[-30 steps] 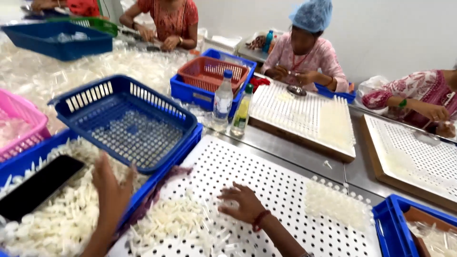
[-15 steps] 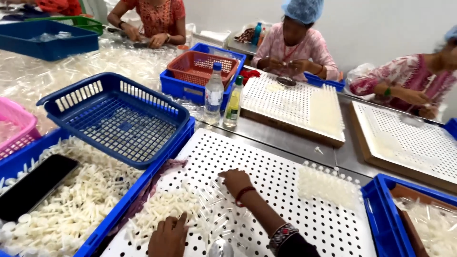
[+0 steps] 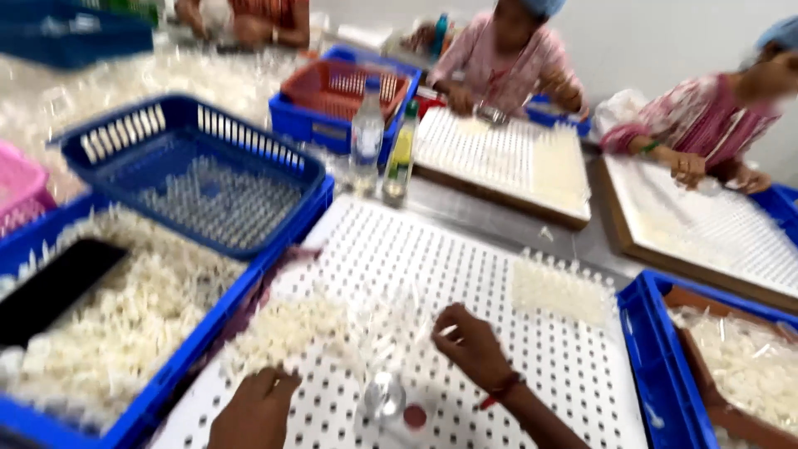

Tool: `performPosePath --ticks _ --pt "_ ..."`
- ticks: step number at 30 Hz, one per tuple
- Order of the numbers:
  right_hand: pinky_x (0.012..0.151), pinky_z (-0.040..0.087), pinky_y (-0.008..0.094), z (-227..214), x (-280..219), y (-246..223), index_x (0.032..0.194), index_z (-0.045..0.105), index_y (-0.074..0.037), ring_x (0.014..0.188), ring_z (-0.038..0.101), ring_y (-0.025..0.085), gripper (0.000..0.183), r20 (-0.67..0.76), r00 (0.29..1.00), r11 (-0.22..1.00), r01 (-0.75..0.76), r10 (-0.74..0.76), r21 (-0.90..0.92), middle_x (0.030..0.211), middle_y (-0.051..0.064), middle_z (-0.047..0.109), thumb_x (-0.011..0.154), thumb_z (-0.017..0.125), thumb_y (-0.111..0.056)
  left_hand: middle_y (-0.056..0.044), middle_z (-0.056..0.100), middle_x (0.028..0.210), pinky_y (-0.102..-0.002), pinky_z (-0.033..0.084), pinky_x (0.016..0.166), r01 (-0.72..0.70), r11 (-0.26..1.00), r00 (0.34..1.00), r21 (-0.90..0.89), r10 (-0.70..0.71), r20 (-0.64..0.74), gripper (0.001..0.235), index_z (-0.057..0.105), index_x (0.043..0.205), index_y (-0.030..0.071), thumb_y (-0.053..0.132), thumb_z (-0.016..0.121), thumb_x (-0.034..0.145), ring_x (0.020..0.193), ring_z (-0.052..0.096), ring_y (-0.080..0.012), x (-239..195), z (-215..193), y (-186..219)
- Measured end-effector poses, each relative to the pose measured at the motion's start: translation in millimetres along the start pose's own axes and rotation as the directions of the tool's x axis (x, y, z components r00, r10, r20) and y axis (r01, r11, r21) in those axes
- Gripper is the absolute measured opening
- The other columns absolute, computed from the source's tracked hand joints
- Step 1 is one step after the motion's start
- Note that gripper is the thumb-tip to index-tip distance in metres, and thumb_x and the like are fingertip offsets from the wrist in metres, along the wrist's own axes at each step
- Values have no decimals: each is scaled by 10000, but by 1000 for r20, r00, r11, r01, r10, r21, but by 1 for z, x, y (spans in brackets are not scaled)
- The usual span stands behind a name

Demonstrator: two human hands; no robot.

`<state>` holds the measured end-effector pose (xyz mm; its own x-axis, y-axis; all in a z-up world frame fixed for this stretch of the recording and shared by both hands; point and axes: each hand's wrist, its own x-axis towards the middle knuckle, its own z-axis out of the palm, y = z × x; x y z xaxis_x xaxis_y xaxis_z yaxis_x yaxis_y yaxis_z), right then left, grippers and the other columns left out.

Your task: Sorting small white plastic components and placing them into a pegboard tray on a production line.

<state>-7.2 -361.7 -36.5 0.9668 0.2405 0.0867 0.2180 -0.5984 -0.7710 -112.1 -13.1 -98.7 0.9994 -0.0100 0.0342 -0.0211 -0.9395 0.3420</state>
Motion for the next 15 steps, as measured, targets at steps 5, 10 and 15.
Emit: performPosePath --ticks 5,10,15 --pt "648 579 288 -16 -76 12 1159 753 -75 719 647 135 295 40 951 949 -309 306 72 999 -8 781 883 777 -175 -34 635 1182 -416 563 928 -6 991 921 135 -47 387 232 677 1140 198 149 540 960 1108 667 -227 -30 30 13" --pt "859 616 276 -12 -111 -20 1258 658 -109 965 751 93 393 -19 995 990 -98 101 98 1092 11 785 870 707 -143 -48 715 1125 -366 576 781 -309 884 934 -351 212 -287 344 717 1100 95 52 605 778 961 710 -260 -68 -47 52" --pt "891 589 334 6 -112 -34 1169 723 -95 1013 753 173 304 -14 995 994 101 -101 -47 1121 36 791 868 753 -123 -18 734 1091 -359 567 823 -73 924 997 -376 77 -6 257 750 1087 145 83 664 853 993 704 -237 -70 8 34"
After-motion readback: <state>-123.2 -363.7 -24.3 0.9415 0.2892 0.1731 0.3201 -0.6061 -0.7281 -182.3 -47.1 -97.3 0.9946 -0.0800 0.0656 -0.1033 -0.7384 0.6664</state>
